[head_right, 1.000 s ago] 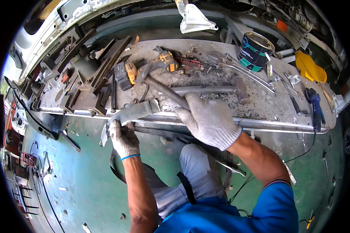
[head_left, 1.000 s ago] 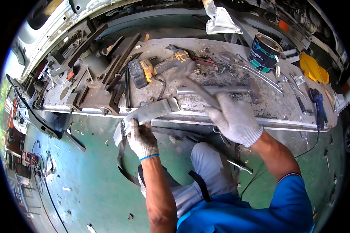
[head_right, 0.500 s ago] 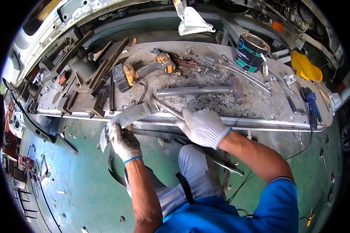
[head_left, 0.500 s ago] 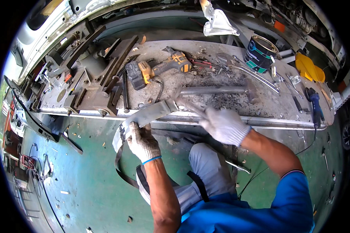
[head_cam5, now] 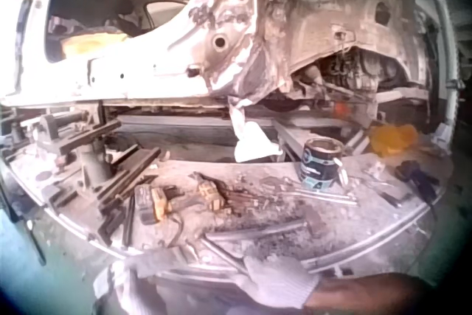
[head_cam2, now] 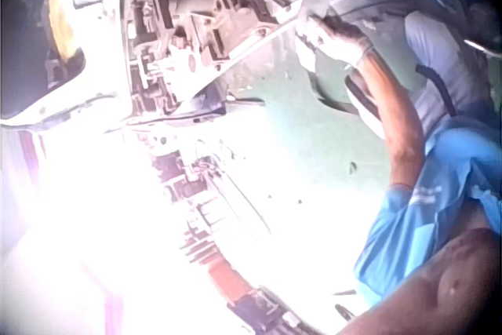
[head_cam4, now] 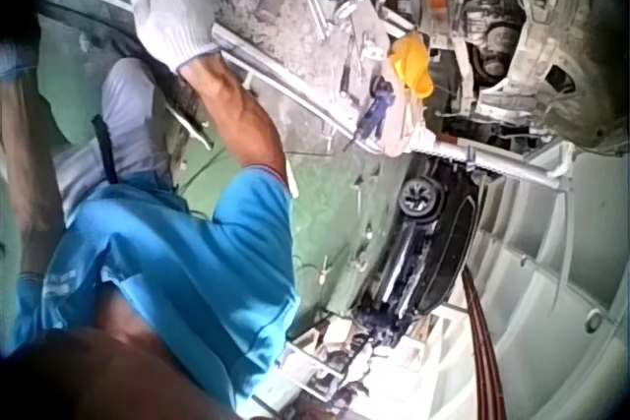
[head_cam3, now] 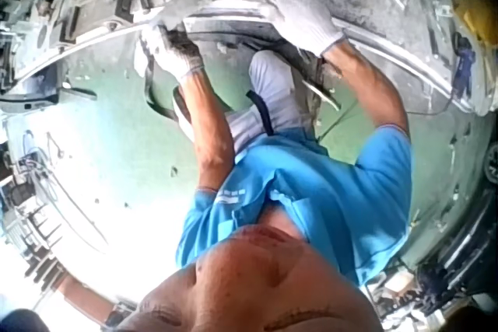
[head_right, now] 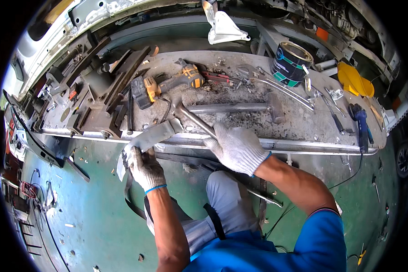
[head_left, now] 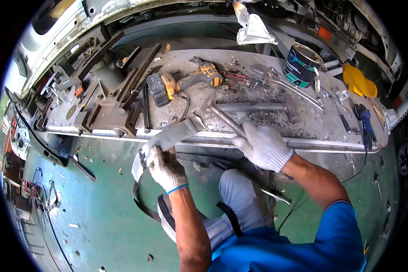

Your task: The person uses a hammer and chisel to remove a metal panel from the car's front frame. After detaching the panel, they place it on a workbench and continue to hammer and pry at its edges to separate components.

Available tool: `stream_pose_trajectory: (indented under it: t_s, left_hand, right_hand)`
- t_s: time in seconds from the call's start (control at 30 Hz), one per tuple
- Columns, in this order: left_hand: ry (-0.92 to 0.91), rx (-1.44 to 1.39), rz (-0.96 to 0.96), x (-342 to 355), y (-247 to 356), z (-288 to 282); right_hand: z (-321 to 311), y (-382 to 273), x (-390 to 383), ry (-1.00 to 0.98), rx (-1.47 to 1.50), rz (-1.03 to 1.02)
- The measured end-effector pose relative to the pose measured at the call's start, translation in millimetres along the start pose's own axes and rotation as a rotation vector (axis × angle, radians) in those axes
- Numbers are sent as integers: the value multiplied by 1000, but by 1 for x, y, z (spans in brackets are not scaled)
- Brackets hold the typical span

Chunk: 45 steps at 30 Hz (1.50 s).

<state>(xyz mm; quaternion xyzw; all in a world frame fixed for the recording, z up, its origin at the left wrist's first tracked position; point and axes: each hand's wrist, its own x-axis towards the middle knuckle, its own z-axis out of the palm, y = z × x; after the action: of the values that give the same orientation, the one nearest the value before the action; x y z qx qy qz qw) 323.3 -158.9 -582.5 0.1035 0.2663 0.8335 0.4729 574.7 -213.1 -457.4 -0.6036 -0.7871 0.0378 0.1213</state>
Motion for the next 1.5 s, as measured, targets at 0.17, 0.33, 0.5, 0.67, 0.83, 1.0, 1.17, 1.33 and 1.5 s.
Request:
stream_pose_trajectory:
  t_s: [0.17,0.33,0.5,0.67,0.83,1.0,1.17,1.33,1.5]
  left_hand:
    - [-34,-36,-3,1,-5,-4]
    - [-51,-53,1,4,-5,-8]
    - [-57,-70,-23,7,-9,-14]
    - [-97,-81,-12,9,-14,-17]
    - [-61,-94,-44,10,-9,-22]
    - [-133,-103,-26,3,-14,-10]
    - [-45,-84,-39,6,-7,-18]
    - [-62,-46,-39,7,-11,-9]
    - [-28,-28,-54,7,-5,-2]
  right_hand:
    - [14,-2,4,-68,33,46]
    - [3,-3,6,15,114,-5]
    - [6,-14,5,-40,77,108]
    - [9,-4,10,69,84,-68]
    - [-37,-33,6,230,273,-6]
    - [17,21,21,-77,-82,16]
    - [-25,-12,13,138,138,-19]
    - [18,8,17,-197,9,67]
    - [-17,-11,18,29,59,0]
